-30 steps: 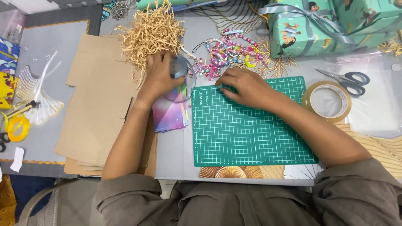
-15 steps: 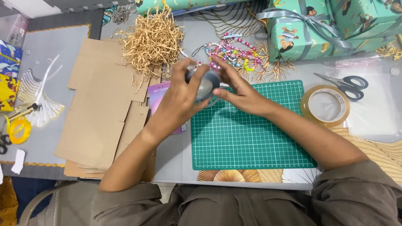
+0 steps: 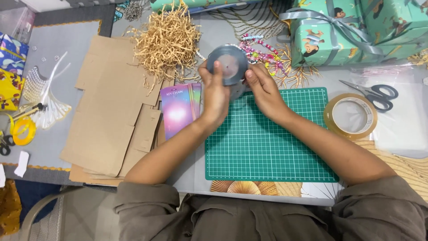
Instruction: Sorting through a pile of beaded phone straps and attaching them to decorative backing cards for retail packaging.
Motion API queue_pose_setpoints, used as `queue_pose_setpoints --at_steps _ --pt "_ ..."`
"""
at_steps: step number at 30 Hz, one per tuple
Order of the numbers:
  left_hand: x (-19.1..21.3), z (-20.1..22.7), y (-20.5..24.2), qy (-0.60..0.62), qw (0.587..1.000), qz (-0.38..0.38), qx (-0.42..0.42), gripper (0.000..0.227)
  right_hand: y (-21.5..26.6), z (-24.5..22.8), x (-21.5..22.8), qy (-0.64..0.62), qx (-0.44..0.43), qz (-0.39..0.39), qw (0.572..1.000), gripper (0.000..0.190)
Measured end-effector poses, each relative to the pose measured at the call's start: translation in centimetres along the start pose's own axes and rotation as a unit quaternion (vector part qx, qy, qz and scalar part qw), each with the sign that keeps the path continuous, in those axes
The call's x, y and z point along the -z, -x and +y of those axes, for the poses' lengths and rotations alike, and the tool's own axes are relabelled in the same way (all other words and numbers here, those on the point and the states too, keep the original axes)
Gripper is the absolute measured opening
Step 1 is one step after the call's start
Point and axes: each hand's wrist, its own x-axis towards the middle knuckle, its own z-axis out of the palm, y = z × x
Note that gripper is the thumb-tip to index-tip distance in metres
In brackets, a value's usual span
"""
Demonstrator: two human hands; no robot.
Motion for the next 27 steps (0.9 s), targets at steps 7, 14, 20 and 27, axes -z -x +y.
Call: queue_pose_setpoints --at_steps 7,14,20,27 --pt "2.1 -1.8 -1.2 -0.159 0.973 -0.159 -0.043 0.093 -0.9 -2.8 2.2 0.013 0.012 0.051 0.999 0.04" --pt "2.5 2.5 -6.1 -0.388 0.847 -0.27 -0.243 0.032 -0.7 -4.7 1.4 0.077 0.018 -0.04 0.996 0.046" --pt "2.0 2.7 -8.3 -0.155 0.983 -0.093 -0.042 0.026 -0.6 -4.2 1.3 -0.178 -0.09 -0.033 0.979 0.039" --pt "-1.6 -3.6 -6.6 0.217 0.976 0.02 0.019 0.05 -0.7 -3.3 0.6 -0.4 -0.087 -0.042 0.911 0.018"
